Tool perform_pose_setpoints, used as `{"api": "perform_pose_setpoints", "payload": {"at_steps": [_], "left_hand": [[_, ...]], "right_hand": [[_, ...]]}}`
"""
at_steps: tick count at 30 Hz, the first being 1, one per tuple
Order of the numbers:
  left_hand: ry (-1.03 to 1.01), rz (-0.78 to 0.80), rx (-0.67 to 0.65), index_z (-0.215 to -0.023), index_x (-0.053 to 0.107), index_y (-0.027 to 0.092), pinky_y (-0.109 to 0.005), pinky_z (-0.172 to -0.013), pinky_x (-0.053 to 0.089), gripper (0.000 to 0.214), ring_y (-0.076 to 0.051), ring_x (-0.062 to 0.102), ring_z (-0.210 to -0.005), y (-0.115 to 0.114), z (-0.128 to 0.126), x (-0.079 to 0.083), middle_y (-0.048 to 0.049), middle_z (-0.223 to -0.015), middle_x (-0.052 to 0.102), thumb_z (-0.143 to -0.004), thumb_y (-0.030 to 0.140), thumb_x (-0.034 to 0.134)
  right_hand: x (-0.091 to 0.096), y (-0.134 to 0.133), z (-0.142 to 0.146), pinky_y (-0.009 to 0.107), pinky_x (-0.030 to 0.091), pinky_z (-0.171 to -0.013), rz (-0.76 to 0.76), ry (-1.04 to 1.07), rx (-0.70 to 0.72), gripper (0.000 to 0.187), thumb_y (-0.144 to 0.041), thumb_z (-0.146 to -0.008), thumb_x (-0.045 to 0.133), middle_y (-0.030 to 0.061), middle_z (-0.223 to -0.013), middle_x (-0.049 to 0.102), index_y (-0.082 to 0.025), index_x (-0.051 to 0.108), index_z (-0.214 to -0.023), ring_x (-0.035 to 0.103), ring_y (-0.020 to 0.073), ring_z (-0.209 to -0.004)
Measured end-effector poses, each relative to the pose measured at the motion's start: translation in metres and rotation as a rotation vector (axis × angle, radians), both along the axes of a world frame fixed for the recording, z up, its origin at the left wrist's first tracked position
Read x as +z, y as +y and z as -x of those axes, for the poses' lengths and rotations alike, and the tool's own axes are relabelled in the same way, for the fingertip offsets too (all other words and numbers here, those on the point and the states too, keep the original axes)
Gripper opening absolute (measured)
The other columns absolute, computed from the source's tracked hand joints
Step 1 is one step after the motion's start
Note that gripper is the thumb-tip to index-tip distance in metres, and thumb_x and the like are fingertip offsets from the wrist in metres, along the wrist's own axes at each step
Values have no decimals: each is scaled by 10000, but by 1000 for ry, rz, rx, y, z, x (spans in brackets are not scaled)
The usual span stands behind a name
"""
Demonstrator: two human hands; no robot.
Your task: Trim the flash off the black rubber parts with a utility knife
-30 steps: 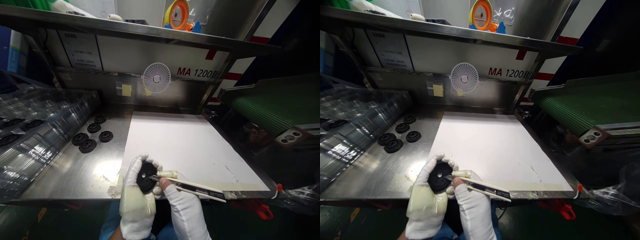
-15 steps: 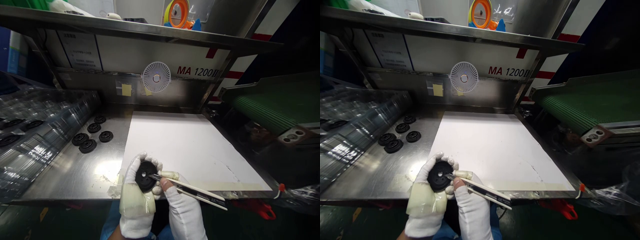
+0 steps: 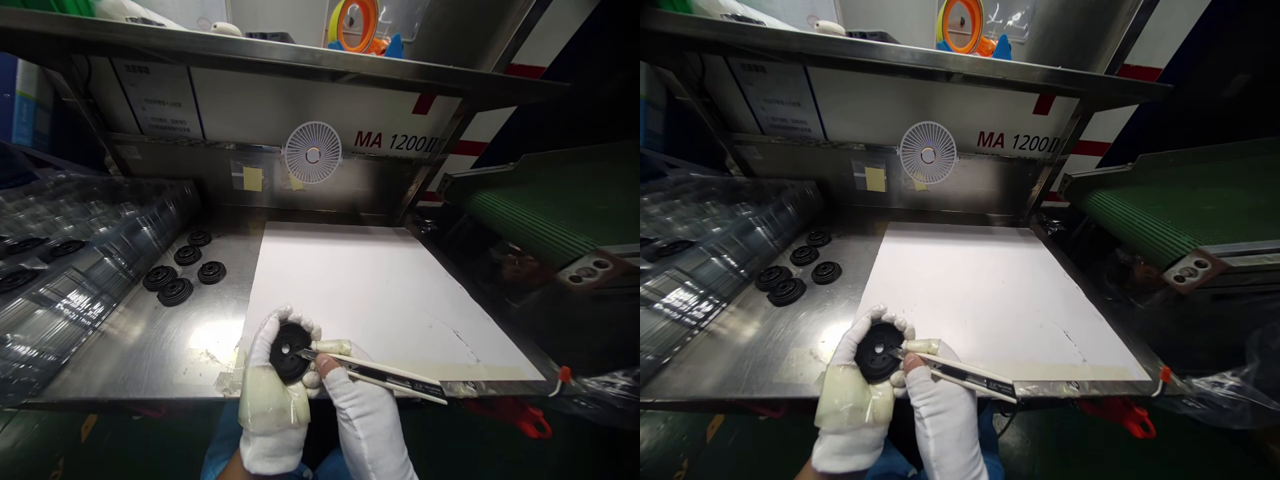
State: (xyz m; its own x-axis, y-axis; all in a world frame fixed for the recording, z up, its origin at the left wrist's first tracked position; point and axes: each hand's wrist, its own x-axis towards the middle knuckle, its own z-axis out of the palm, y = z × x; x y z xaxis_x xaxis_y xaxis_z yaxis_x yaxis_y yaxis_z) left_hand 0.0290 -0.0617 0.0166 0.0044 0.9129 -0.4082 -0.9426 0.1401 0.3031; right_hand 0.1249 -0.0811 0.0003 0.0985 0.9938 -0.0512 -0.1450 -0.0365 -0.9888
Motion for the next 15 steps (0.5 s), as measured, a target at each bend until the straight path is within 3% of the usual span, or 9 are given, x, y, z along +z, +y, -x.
{"api": "perform_pose_setpoints", "payload": {"at_steps": [5,8,11,13,15], "left_hand": [[21,32,-24,-933,645,232,-191,-342,344,243,-118,562,-483,0,1,3,-12,-773,638,-776,416,672],[138,16,-8,-1026,650,222,-213,-433,445,323,-171,657,-690,0,3,7,-63,-945,682,-799,453,645],[278,-66,-55,-1133,639,198,-282,-693,546,394,-243,646,-1002,-2,9,2,-115,-1164,656,-845,465,607],[448,-136,-154,-1152,633,200,-310,-795,532,382,-245,634,-1025,-4,15,-6,-114,-1152,664,-829,403,656],[593,-167,-232,-1094,648,207,-314,-779,527,363,-227,656,-917,-5,21,-15,-87,-1031,695,-770,346,731]], "right_hand": [[4,3,1,317,569,-740,102,163,55,184,-328,-802,725,42,-811,684,-160,711,-875,644,187,-753],[10,5,1,332,570,-752,74,230,-1,215,-346,-787,738,48,-778,680,-155,705,-882,648,200,-769],[18,7,-2,322,569,-665,47,306,-22,244,-377,-782,740,34,-686,654,-157,697,-879,626,181,-655],[24,7,-6,299,561,-660,55,381,16,228,-371,-791,734,33,-695,653,-160,692,-866,620,164,-646],[28,5,-9,290,559,-687,82,472,54,204,-345,-782,745,38,-766,666,-169,684,-864,632,162,-691]]}}
